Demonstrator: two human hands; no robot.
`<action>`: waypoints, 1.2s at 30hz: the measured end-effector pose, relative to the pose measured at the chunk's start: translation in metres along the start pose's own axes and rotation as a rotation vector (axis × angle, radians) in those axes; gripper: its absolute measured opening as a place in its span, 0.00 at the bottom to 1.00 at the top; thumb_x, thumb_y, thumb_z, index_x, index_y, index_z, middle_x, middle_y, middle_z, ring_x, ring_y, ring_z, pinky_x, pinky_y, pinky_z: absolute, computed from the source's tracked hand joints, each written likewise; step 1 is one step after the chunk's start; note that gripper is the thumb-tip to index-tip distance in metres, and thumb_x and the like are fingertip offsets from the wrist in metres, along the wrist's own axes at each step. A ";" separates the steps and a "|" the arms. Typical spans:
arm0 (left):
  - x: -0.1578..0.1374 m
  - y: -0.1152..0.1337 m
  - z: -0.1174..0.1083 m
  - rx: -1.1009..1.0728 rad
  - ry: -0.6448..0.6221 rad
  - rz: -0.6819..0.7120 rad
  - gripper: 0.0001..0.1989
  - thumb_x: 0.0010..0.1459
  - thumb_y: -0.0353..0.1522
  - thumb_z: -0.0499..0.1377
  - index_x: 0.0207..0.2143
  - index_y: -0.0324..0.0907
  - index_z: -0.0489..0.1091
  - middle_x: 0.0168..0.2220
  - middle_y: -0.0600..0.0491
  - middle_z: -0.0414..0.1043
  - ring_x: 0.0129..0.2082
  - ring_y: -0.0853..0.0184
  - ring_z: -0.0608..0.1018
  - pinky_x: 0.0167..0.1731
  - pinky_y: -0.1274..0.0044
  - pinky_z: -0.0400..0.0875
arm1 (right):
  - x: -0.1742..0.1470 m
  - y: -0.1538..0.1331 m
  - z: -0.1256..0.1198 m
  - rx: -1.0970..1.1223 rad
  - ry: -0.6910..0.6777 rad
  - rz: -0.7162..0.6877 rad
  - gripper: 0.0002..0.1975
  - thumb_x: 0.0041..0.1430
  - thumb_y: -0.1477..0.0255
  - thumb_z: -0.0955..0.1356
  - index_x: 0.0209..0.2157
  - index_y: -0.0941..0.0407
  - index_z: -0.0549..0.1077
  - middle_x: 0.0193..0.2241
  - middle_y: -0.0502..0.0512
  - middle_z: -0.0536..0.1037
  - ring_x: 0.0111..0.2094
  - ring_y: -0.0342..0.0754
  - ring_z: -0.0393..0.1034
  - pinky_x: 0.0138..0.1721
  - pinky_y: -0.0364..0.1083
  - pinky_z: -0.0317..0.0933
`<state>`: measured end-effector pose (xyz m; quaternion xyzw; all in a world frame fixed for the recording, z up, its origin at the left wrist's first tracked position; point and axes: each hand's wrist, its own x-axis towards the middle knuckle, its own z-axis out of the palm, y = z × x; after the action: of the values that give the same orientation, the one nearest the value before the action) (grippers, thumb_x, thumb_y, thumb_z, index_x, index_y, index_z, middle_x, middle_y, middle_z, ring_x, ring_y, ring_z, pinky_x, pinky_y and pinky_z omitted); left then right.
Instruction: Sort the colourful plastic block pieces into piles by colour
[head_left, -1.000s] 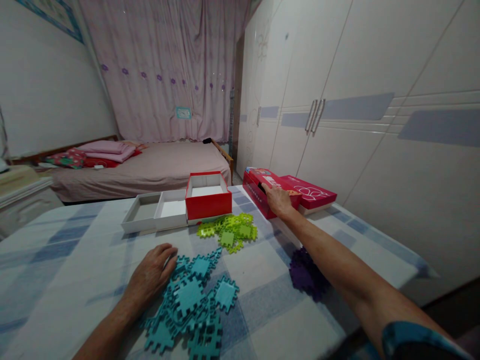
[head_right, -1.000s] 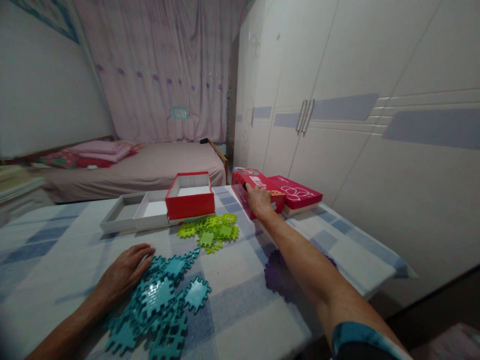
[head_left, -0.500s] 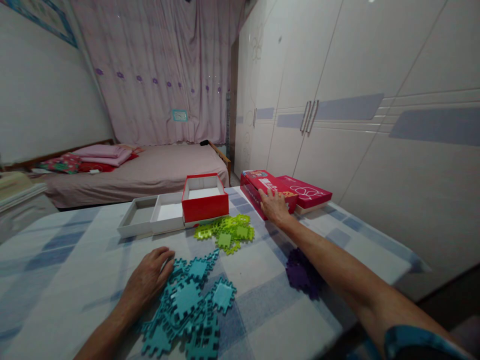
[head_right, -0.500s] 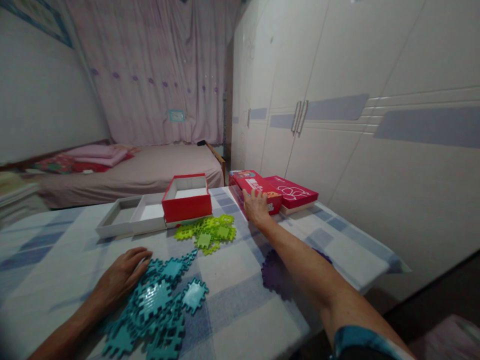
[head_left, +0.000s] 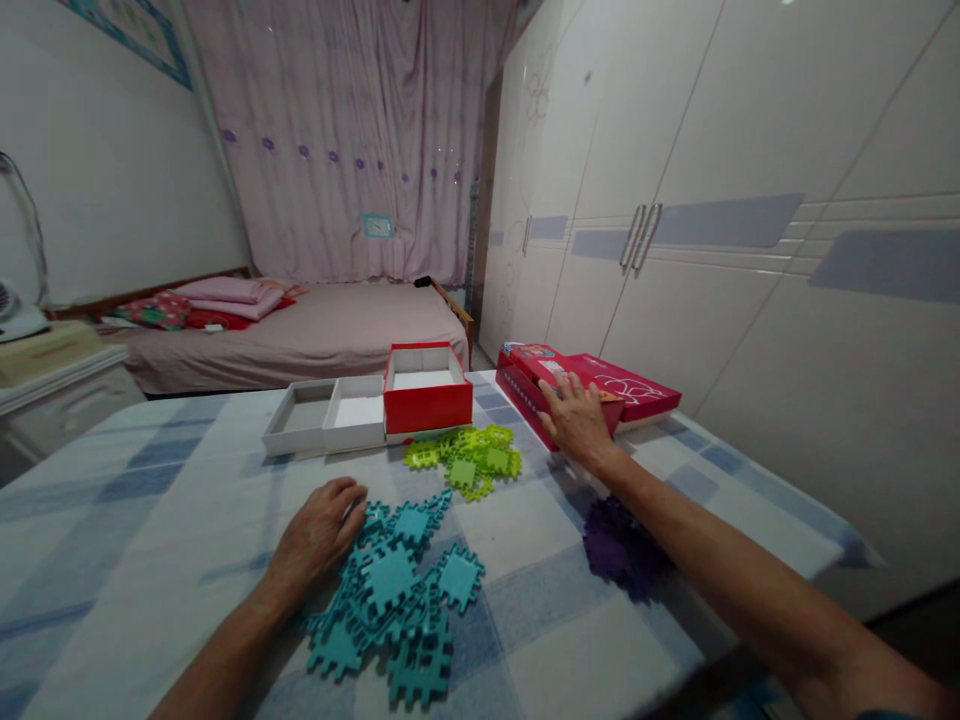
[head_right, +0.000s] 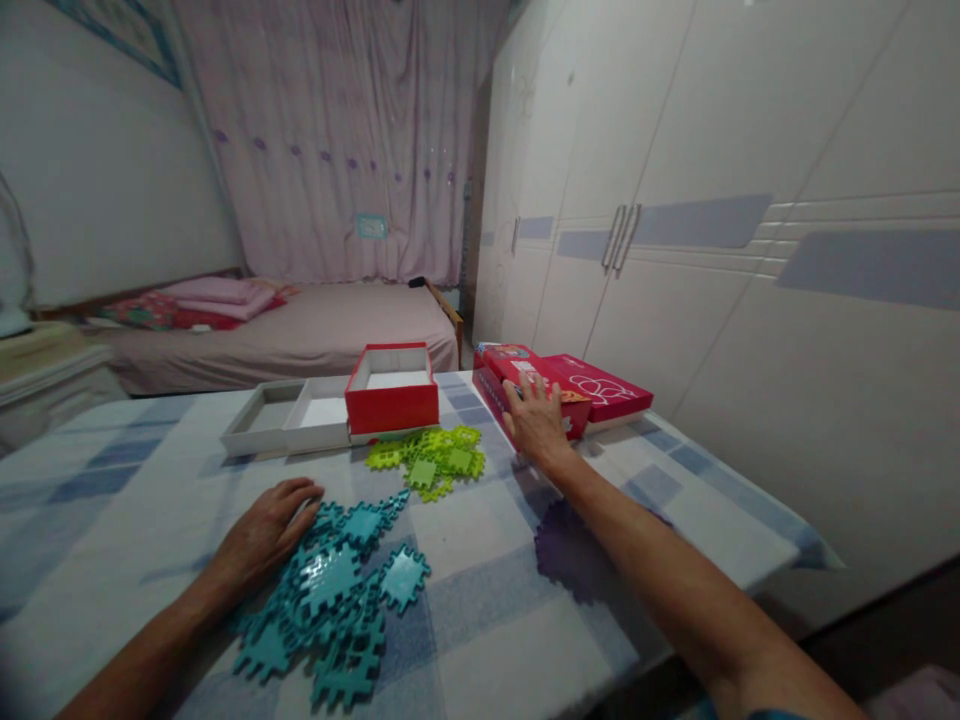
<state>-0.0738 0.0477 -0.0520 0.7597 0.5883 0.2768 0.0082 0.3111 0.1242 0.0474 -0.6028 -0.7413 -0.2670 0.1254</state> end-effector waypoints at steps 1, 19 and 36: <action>0.000 0.001 -0.001 0.001 -0.003 -0.002 0.22 0.60 0.42 0.48 0.41 0.39 0.75 0.46 0.43 0.73 0.48 0.57 0.75 0.52 0.64 0.69 | 0.002 -0.007 -0.005 0.051 0.035 -0.048 0.26 0.63 0.67 0.61 0.61 0.58 0.60 0.63 0.67 0.58 0.61 0.63 0.52 0.57 0.62 0.50; 0.000 0.007 -0.005 -0.020 0.013 -0.007 0.19 0.59 0.40 0.49 0.40 0.40 0.75 0.45 0.44 0.74 0.47 0.58 0.75 0.51 0.64 0.70 | 0.084 -0.129 0.010 0.694 -0.133 0.034 0.17 0.55 0.68 0.68 0.47 0.58 0.69 0.47 0.60 0.69 0.46 0.50 0.68 0.48 0.49 0.63; 0.001 -0.005 0.000 -0.014 0.016 0.012 0.21 0.58 0.43 0.49 0.40 0.40 0.76 0.45 0.43 0.75 0.47 0.56 0.76 0.51 0.63 0.70 | 0.028 -0.009 -0.086 0.912 0.359 0.118 0.13 0.52 0.63 0.69 0.36 0.56 0.68 0.35 0.52 0.69 0.35 0.46 0.64 0.38 0.47 0.62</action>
<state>-0.0780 0.0504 -0.0531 0.7610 0.5817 0.2871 0.0073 0.2840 0.0988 0.1307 -0.4719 -0.7140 -0.0072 0.5172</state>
